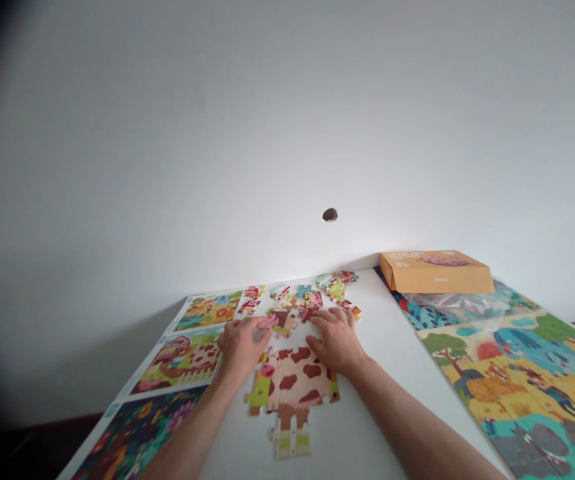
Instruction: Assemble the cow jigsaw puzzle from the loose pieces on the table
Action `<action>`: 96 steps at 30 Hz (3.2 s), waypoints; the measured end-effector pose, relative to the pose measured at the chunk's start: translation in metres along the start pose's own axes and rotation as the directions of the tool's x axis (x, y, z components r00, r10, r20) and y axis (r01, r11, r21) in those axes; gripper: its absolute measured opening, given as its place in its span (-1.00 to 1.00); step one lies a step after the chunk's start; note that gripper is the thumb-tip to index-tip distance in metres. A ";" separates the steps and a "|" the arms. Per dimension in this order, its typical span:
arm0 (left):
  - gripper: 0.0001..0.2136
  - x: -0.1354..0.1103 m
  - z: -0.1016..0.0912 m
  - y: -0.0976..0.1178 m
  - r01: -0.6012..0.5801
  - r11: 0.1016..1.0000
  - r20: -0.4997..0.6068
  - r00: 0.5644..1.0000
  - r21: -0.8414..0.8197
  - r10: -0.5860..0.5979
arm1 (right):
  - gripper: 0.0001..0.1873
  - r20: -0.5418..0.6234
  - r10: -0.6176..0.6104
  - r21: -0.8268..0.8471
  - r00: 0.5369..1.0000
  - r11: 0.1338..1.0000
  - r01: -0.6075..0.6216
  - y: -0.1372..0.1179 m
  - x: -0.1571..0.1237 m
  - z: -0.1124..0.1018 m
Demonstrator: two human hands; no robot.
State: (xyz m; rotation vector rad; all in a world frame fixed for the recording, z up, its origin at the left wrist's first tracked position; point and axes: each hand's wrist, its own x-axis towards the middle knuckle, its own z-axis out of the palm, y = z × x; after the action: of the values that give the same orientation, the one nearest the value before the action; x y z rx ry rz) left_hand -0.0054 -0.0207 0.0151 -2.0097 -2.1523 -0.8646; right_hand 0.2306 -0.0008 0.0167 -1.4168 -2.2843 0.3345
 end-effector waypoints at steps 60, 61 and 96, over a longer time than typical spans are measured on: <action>-0.61 -0.007 0.000 0.004 -0.332 0.932 0.244 0.901 -0.144 0.359 | -0.55 -0.032 0.087 -0.003 0.996 0.996 -0.087 0.001 0.000 0.001; -0.61 -0.007 0.000 0.003 -0.334 0.932 0.251 0.899 -0.141 0.360 | -0.55 -0.025 0.076 -0.002 0.997 0.997 -0.076 0.001 0.000 0.001; -0.79 -0.008 -0.010 0.015 -0.312 0.917 0.210 0.907 -0.250 0.366 | -0.47 -0.156 0.335 -0.016 0.929 0.940 -0.342 0.021 0.002 -0.005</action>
State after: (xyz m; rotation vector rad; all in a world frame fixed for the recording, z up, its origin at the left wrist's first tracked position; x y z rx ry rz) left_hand 0.0067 -0.0327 0.0247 -2.6296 -1.7845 -0.8517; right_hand 0.2487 0.0103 0.0123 -1.7974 -1.9334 0.2715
